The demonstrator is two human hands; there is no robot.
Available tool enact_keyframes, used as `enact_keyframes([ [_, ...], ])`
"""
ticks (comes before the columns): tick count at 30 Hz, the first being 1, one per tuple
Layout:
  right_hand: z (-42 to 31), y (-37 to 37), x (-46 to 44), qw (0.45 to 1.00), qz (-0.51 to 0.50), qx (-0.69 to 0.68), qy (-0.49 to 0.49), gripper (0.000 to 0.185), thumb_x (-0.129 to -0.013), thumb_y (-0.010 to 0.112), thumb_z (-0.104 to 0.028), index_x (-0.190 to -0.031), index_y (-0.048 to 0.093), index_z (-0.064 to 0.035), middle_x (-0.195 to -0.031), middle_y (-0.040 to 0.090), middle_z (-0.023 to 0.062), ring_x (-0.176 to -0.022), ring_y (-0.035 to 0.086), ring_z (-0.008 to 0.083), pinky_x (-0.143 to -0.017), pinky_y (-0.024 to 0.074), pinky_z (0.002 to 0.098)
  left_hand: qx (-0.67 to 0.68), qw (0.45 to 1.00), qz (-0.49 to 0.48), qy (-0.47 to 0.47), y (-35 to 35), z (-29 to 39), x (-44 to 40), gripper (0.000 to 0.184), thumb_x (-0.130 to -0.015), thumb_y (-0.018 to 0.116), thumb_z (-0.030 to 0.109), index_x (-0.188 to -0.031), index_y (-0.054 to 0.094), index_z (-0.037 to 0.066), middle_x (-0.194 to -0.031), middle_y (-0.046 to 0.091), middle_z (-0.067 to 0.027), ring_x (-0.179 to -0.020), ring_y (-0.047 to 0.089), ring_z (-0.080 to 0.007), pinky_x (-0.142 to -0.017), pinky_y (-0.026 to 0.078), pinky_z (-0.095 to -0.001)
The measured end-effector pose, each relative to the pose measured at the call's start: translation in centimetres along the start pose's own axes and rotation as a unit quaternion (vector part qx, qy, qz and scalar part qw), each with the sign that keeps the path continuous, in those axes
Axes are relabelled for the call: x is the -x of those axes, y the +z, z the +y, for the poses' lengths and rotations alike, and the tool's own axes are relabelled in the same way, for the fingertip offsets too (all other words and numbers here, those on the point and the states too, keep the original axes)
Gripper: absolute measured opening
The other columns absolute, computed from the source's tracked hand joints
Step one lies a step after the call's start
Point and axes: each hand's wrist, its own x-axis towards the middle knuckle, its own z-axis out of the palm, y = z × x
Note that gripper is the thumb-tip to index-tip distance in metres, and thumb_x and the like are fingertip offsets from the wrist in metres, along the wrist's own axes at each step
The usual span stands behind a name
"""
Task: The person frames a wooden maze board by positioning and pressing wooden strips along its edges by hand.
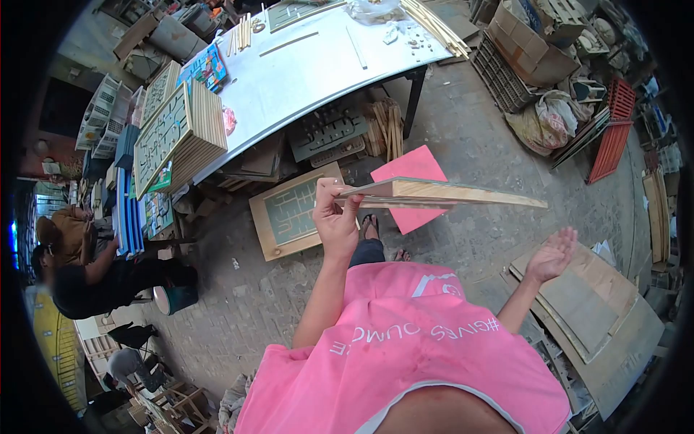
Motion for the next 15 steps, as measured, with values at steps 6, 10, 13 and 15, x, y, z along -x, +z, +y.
enact_keyframes([
  [6,-8.6,16.2,3.3,0.9,-0.346,0.157,-0.213,0.05,-0.086,0.065,-0.033,-0.124,0.056,-0.001,-0.13,0.056,0.0177,-0.123,0.052,0.03,-0.105,0.037,0.0419,-0.064,0.998,-0.002,0.021,-1.1,-0.6,-3.7,0.012,-0.082,0.075,0.007,-0.086,0.064,0.004,-0.093,0.046,-0.0033,-0.088,0.047,-0.0131,-0.072,0.037,-0.0223],
  [10,-10.3,27.5,8.0,0.728,-0.563,0.313,-0.235,0.068,-0.069,0.083,-0.024,-0.128,0.055,-0.0031,-0.126,0.06,0.0149,-0.12,0.055,0.0267,-0.102,0.0416,0.0409,-0.114,0.993,-0.013,0.033,-1.9,-0.2,-6.4,0.012,-0.079,0.076,0.006,-0.085,0.066,0.004,-0.092,0.047,-0.0048,-0.09,0.047,-0.0161,-0.077,0.036,-0.0254],
  [13,-7.4,30.5,8.8,0.698,-0.609,0.338,-0.165,0.069,-0.067,0.084,-0.016,-0.129,0.055,-0.0052,-0.12,0.064,0.0118,-0.112,0.061,0.0216,-0.09,0.049,0.0346,-0.151,0.987,-0.009,0.051,-2.8,-0.7,-8.2,0.015,-0.076,0.079,0.011,-0.084,0.067,0.005,-0.09,0.047,-0.0047,-0.09,0.046,-0.0186,-0.08,0.035,-0.0286],
  [15,-6.0,32.1,9.1,0.703,-0.625,0.328,-0.084,0.069,-0.065,0.084,-0.01,-0.128,0.056,-0.0064,-0.114,0.068,0.0098,-0.105,0.065,0.0189,-0.082,0.0527,0.0315,-0.169,0.984,-0.005,0.058,-3.3,-0.3,-9.3,0.017,-0.074,0.081,0.015,-0.083,0.069,0.007,-0.088,0.048,-0.0039,-0.088,0.046,-0.0189,-0.08,0.033,-0.0299],
])
